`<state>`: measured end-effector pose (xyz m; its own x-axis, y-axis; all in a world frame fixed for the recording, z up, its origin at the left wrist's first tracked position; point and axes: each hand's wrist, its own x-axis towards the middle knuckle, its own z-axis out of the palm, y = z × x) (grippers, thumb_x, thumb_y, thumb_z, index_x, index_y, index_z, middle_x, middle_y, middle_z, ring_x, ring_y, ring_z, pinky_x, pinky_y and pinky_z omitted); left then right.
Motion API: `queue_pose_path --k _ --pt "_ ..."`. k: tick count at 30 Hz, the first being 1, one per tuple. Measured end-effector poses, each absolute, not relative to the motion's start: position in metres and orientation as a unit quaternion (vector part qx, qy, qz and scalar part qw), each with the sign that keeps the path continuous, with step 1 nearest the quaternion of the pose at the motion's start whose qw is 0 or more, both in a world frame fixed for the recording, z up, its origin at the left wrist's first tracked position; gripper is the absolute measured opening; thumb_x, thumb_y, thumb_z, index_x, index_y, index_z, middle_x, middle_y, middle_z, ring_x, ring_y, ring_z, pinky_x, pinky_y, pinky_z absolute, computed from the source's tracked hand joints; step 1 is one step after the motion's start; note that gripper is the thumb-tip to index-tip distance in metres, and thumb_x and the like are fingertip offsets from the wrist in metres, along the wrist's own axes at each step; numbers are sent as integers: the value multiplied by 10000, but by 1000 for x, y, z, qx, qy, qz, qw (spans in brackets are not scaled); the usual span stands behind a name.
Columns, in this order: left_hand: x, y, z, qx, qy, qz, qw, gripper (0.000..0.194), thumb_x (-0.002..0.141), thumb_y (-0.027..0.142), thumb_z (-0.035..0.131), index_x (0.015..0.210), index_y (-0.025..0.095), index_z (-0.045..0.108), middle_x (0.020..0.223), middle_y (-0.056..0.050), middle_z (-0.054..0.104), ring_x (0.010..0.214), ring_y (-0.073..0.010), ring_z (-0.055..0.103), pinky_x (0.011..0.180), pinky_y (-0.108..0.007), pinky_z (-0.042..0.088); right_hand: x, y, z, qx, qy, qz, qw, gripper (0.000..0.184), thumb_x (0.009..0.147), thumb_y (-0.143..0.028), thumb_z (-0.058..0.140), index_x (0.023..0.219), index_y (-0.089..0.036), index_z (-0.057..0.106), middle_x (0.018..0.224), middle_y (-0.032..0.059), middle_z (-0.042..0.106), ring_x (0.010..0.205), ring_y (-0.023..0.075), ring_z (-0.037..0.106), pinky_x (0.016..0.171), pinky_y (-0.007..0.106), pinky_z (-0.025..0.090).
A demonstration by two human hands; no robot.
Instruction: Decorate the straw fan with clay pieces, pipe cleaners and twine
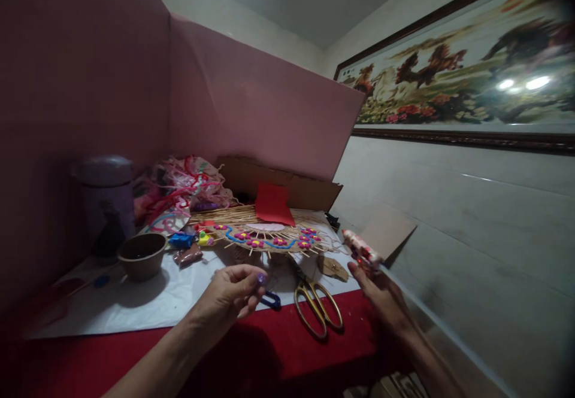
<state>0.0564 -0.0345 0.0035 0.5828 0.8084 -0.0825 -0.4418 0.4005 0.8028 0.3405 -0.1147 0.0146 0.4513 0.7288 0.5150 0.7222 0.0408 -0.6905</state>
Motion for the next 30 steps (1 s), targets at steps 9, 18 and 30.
queue_pose_path --k 9,18,30 --pt "56 -34 4 394 238 392 796 268 546 291 822 695 119 681 559 -42 620 428 -41 490 373 -116 302 411 -106 -44 -769 -619 10 159 358 861 -275 266 1139 -175 470 1139 120 558 1015 234 557 875 354 411" --pt "55 -34 3 400 236 394 793 256 578 288 806 704 113 668 558 -42 617 417 -36 483 370 -117 288 397 -102 -12 -770 -636 -29 40 468 796 -277 503 1225 -92 480 1186 178 541 1103 276 490 923 357 367" --pt "32 -22 22 403 266 546 684 360 444 304 847 693 110 673 537 -26 630 410 -70 493 362 -160 324 199 -74 67 -634 -681 -98 353 201 850 -164 481 997 -190 616 1010 63 613 980 202 518 860 330 377"
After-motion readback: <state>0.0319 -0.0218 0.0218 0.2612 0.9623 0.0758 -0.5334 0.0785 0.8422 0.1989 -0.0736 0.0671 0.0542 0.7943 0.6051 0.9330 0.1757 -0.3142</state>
